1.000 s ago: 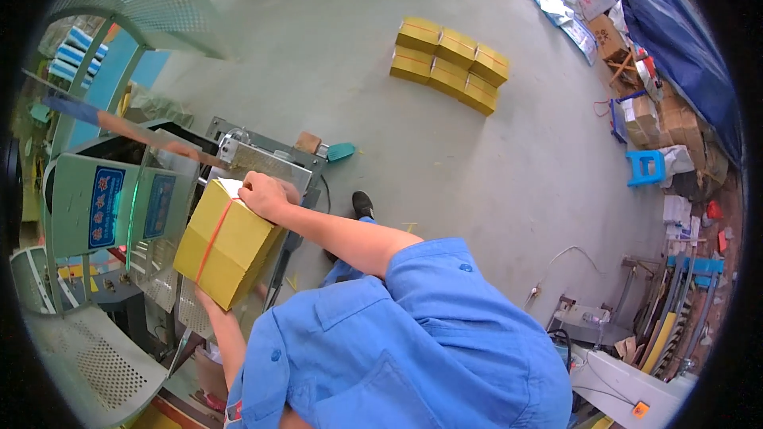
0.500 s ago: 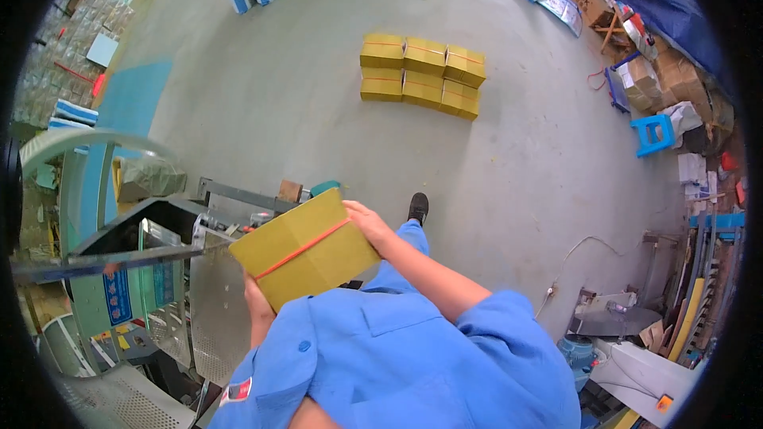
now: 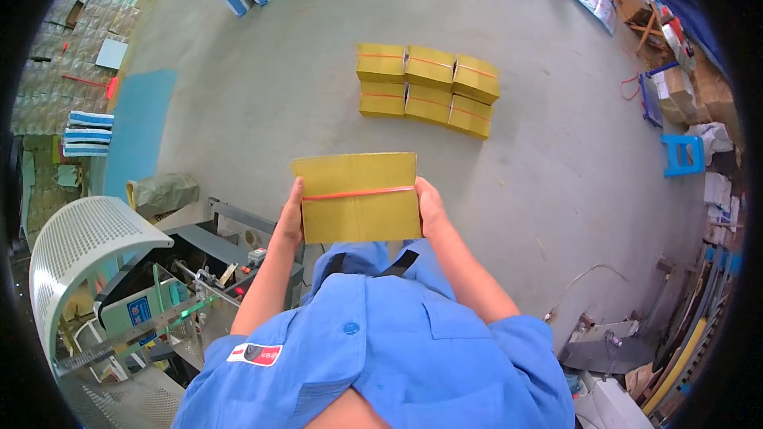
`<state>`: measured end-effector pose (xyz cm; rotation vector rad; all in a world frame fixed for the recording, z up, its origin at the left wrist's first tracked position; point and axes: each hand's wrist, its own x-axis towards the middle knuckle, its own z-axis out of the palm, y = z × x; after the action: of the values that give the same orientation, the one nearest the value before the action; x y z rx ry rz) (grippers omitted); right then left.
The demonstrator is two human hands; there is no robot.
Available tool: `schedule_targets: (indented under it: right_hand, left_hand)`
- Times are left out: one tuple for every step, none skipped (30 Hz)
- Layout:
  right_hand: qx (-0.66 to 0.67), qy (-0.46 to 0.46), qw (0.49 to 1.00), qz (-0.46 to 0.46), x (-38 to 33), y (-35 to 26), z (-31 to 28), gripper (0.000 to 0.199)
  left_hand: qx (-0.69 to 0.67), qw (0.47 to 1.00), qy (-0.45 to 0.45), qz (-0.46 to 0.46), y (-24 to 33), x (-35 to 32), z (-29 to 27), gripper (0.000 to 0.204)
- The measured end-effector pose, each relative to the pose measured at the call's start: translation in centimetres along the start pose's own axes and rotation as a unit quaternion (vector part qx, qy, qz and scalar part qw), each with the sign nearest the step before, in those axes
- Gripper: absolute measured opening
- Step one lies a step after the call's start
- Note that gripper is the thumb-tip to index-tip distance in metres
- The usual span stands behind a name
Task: The recorder is weighing, labeling, and machine-bundling stacks of yellow paper in a production facility.
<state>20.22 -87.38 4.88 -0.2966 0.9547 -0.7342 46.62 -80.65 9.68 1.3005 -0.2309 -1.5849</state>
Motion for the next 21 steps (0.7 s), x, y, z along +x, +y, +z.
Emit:
schedule_targets:
  right_hand:
    - [0.001, 0.002, 1.0, 0.006, 1.6, -0.9, 0.1, 0.032]
    - [-0.04, 0.023, 0.999, 0.004, 3.5, -1.7, 0.3, 0.035]
    - [-0.081, 0.045, 0.996, 0.001, 5.5, -2.5, 0.3, 0.039]
    - [-0.081, 0.048, 0.996, 0.006, 7.6, -3.1, 0.1, 0.039]
    - [-0.074, 0.061, 0.995, 0.007, 10.0, -3.4, -0.3, 0.038]
    - [-0.066, 0.074, 0.995, 0.008, 12.5, -3.6, -0.7, 0.038]
    - [-0.066, 0.072, 0.995, 0.01, 15.0, -3.5, -0.8, 0.038]
    - [-0.048, 0.083, 0.995, 0.007, 17.0, -3.0, -0.9, 0.038]
    - [-0.031, 0.102, 0.994, 0.003, 19.0, -3.0, -2.0, 0.038]
    - [-0.032, 0.108, 0.994, 0.007, 21.7, -3.4, -3.1, 0.038]
    - [-0.025, 0.106, 0.994, -0.009, 24.5, -3.8, -4.3, 0.038]
    - [-0.015, 0.103, 0.994, -0.017, 26.5, -3.6, -4.1, 0.039]
    - [-0.011, 0.107, 0.994, -0.005, 28.1, -3.1, -4.0, 0.039]
    - [-0.008, 0.125, 0.992, 0.004, 29.5, -2.6, -4.0, 0.039]
    - [-0.006, 0.142, 0.99, 0.007, 31.4, -2.3, -4.3, 0.04]
    - [-0.005, 0.147, 0.989, 0.014, 33.6, -2.0, -4.8, 0.04]
    - [-0.021, 0.158, 0.987, 0.01, 35.7, -1.8, -5.3, 0.04]
    - [-0.038, 0.173, 0.984, 0.008, 37.7, -1.0, -6.3, 0.04]
    - [-0.039, 0.177, 0.983, 0.017, 39.7, -0.4, -7.2, 0.04]
    - [-0.036, 0.183, 0.982, 0.023, 41.9, 0.3, -8.2, 0.041]
    - [-0.034, 0.196, 0.98, 0.024, 44.1, 0.9, -9.9, 0.041]
  left_hand:
    - [0.022, 1.0, 0.007, 0.001, 0.9, 2.2, 0.6, 0.064]
    - [0.044, 0.999, 0.014, 0.001, 1.7, 4.4, 0.9, 0.066]
    - [0.043, 0.999, 0.017, -0.004, 2.5, 6.9, 1.2, 0.066]
    - [0.066, 0.997, 0.011, -0.025, 3.3, 9.4, 1.2, 0.067]
    - [0.088, 0.995, 0.004, -0.046, 3.8, 11.7, 1.2, 0.068]
    - [0.087, 0.995, 0.006, -0.051, 3.5, 14.2, 0.7, 0.068]
    - [0.093, 0.995, -0.014, -0.036, 3.6, 17.2, 0.1, 0.068]
    - [0.099, 0.994, -0.034, -0.022, 3.8, 20.2, -0.7, 0.068]
    - [0.096, 0.994, -0.035, -0.028, 4.2, 22.8, -0.2, 0.068]
    - [0.117, 0.99, -0.049, -0.057, 4.6, 25.3, 0.2, 0.07]
    - [0.137, 0.985, -0.062, -0.085, 4.8, 28.0, 0.7, 0.073]
    - [0.137, 0.984, -0.055, -0.096, 4.9, 30.2, 0.3, 0.073]
    - [0.156, 0.979, -0.055, -0.117, 4.9, 32.6, -0.1, 0.074]
    - [0.174, 0.973, -0.056, -0.137, 4.8, 34.8, -0.6, 0.076]
    - [0.174, 0.973, -0.054, -0.145, 4.4, 37.3, -1.1, 0.076]
    - [0.177, 0.972, -0.055, -0.147, 3.9, 39.7, -1.7, 0.076]
    - [0.18, 0.971, -0.056, -0.148, 3.3, 42.0, -2.4, 0.077]
    - [0.177, 0.97, -0.053, -0.161, 2.3, 44.6, -3.2, 0.077]
    - [0.174, 0.967, -0.055, -0.18, 1.6, 47.2, -3.8, 0.076]
    - [0.171, 0.963, -0.057, -0.198, 0.7, 49.4, -4.6, 0.076]
    - [0.177, 0.964, -0.048, -0.194, -0.3, 51.4, -4.1, 0.075]
